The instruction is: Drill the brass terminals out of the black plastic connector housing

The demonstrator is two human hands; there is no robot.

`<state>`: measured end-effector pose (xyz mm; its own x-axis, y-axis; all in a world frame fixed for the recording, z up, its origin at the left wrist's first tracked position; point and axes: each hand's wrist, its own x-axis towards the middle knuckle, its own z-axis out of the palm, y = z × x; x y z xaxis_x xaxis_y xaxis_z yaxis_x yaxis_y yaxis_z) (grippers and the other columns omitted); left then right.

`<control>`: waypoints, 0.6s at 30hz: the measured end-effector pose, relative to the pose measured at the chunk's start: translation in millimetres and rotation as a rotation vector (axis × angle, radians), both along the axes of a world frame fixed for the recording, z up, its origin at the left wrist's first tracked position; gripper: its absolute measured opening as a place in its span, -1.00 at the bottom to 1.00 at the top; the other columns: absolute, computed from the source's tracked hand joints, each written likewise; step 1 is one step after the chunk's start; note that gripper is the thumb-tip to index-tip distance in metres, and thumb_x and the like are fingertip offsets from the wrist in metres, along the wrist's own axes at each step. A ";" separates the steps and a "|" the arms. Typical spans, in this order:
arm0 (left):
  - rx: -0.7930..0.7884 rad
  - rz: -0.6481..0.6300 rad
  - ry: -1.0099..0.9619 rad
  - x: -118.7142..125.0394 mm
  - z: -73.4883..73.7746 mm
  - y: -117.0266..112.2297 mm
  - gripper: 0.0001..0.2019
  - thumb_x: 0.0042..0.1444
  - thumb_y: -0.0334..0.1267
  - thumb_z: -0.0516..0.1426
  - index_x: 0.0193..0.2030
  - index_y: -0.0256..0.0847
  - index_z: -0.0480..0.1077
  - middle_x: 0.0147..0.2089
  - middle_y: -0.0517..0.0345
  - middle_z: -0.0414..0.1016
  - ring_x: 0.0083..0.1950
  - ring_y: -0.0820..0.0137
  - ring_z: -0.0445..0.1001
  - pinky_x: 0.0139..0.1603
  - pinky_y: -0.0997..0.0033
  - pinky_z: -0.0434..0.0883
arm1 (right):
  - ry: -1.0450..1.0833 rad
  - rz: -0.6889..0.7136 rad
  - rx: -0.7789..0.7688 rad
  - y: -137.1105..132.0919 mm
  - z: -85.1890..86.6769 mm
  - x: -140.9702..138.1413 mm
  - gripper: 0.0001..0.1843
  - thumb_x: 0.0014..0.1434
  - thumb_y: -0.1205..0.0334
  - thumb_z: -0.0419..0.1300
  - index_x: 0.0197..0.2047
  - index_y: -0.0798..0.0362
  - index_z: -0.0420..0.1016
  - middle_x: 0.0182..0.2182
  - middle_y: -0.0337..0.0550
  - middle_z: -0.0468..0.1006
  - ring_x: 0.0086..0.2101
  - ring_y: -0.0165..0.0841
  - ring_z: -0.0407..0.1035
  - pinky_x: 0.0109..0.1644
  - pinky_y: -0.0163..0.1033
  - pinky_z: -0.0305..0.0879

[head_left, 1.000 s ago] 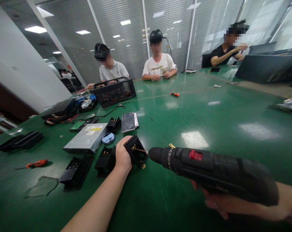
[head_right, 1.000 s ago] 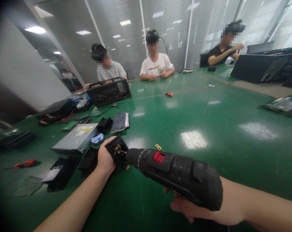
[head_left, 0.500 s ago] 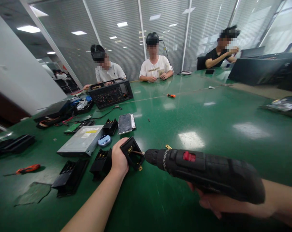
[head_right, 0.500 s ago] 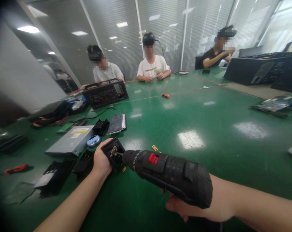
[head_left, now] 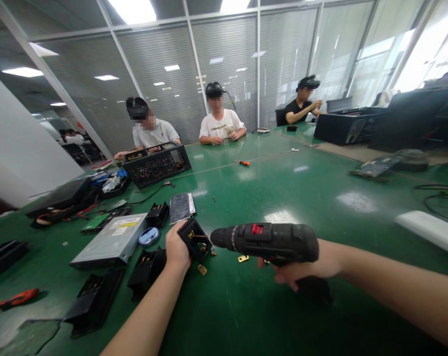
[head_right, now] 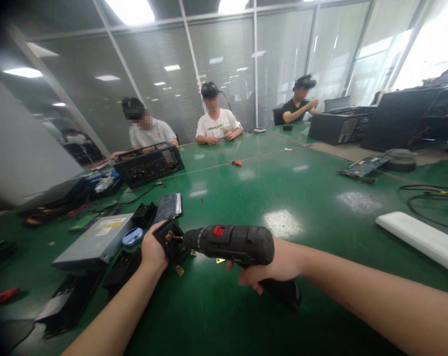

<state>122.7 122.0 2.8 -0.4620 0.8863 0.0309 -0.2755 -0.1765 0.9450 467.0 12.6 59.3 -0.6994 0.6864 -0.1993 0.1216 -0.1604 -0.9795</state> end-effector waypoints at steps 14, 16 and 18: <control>-0.097 -0.196 0.115 31.9 -6.1 27.0 -0.64 -0.23 0.05 0.49 -0.34 -0.04 0.59 -0.42 0.23 0.56 -0.34 0.21 0.49 -0.29 0.25 0.43 | 0.045 -0.082 -0.055 13.5 -7.0 35.3 -0.39 0.10 0.04 0.80 0.11 0.08 0.77 -0.52 -0.45 0.67 -0.54 -0.39 0.55 -0.39 -0.30 0.58; -0.163 -0.153 0.077 28.3 -10.1 31.5 -0.66 -0.20 -0.02 0.48 -0.27 -0.04 0.63 -0.39 0.23 0.61 -0.34 0.19 0.50 -0.32 0.25 0.44 | 0.036 -0.055 -0.070 14.0 -6.8 34.5 -0.37 0.01 0.08 0.86 0.04 0.08 0.76 -0.52 -0.42 0.71 -0.54 -0.37 0.59 -0.37 -0.28 0.61; -0.167 -0.073 0.032 23.3 -15.3 37.8 -0.68 -0.19 -0.08 0.46 -0.24 -0.02 0.63 -0.41 0.22 0.61 -0.38 0.18 0.49 -0.36 0.21 0.46 | 0.038 -0.063 -0.084 13.2 -6.7 31.2 -0.34 -0.01 0.13 0.87 0.07 0.07 0.75 -0.47 -0.41 0.75 -0.53 -0.37 0.62 -0.34 -0.28 0.64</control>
<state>145.9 159.8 -12.5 -0.3972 0.9117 -0.1056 -0.2513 0.0027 0.9679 498.2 25.8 52.6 -0.6634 0.7115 -0.2317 0.0715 -0.2480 -0.9661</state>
